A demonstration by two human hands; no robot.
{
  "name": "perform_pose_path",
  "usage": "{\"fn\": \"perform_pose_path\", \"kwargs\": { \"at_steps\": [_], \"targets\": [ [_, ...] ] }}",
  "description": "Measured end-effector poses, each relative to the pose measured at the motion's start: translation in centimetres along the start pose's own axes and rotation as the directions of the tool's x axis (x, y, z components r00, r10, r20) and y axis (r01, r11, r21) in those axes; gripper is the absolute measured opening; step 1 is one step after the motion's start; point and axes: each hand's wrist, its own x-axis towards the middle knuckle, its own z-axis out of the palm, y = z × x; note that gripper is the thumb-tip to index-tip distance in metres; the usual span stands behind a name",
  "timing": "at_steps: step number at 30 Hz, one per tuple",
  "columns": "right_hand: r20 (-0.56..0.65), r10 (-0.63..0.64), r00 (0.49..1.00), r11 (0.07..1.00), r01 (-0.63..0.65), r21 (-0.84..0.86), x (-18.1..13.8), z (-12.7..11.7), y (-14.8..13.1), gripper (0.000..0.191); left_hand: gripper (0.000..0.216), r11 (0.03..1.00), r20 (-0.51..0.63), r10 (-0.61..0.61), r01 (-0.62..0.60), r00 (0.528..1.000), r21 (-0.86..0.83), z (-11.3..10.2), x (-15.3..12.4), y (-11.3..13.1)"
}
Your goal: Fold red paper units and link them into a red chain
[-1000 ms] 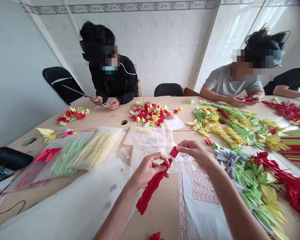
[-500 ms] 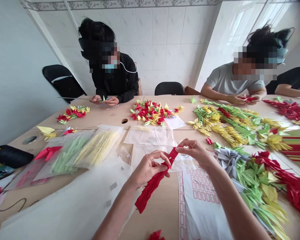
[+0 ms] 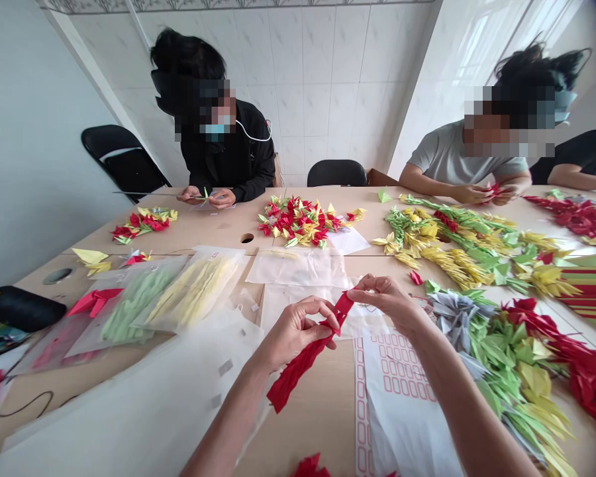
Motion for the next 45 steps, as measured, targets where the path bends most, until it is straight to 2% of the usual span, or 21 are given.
{"fn": "perform_pose_path", "kwargs": {
  "at_steps": [8, 17, 23, 29, 37, 45],
  "targets": [
    [0.019, -0.009, 1.0, 1.0, 0.01, -0.008, -0.1, 0.0, -0.3, 0.026, 0.013, 0.997, -0.022, 0.027, -0.028, 0.999, -0.074, 0.0, 0.0, 0.3],
    [0.036, -0.124, 0.992, 0.981, 0.128, -0.147, -0.3, -0.4, -0.8, 0.02, 0.011, 0.992, -0.047, 0.082, -0.086, 0.996, -0.091, 0.1, 0.2, 0.1],
    [0.007, -0.15, 0.989, 0.976, 0.149, -0.159, -0.5, -0.1, -1.0, 0.018, 0.009, 0.988, -0.042, 0.113, -0.117, 0.993, -0.105, 0.1, 0.2, 0.2],
    [-0.046, -0.209, 0.977, 0.943, 0.189, -0.274, -0.9, 0.1, -1.2, 0.022, 0.01, 0.987, -0.057, 0.145, -0.149, 0.988, -0.066, 0.2, 0.0, 0.5],
    [-0.048, -0.266, 0.963, 0.927, 0.242, -0.287, -1.1, 0.4, -1.2, 0.024, 0.011, 0.979, -0.075, 0.203, -0.203, 0.976, 0.008, 0.3, -0.1, 0.7],
    [-0.023, -0.252, 0.967, 0.924, 0.234, -0.302, -1.1, 1.4, -1.1, 0.021, 0.005, 0.987, -0.057, 0.142, -0.146, 0.988, -0.064, 0.3, 0.1, 0.3]
  ]
}}
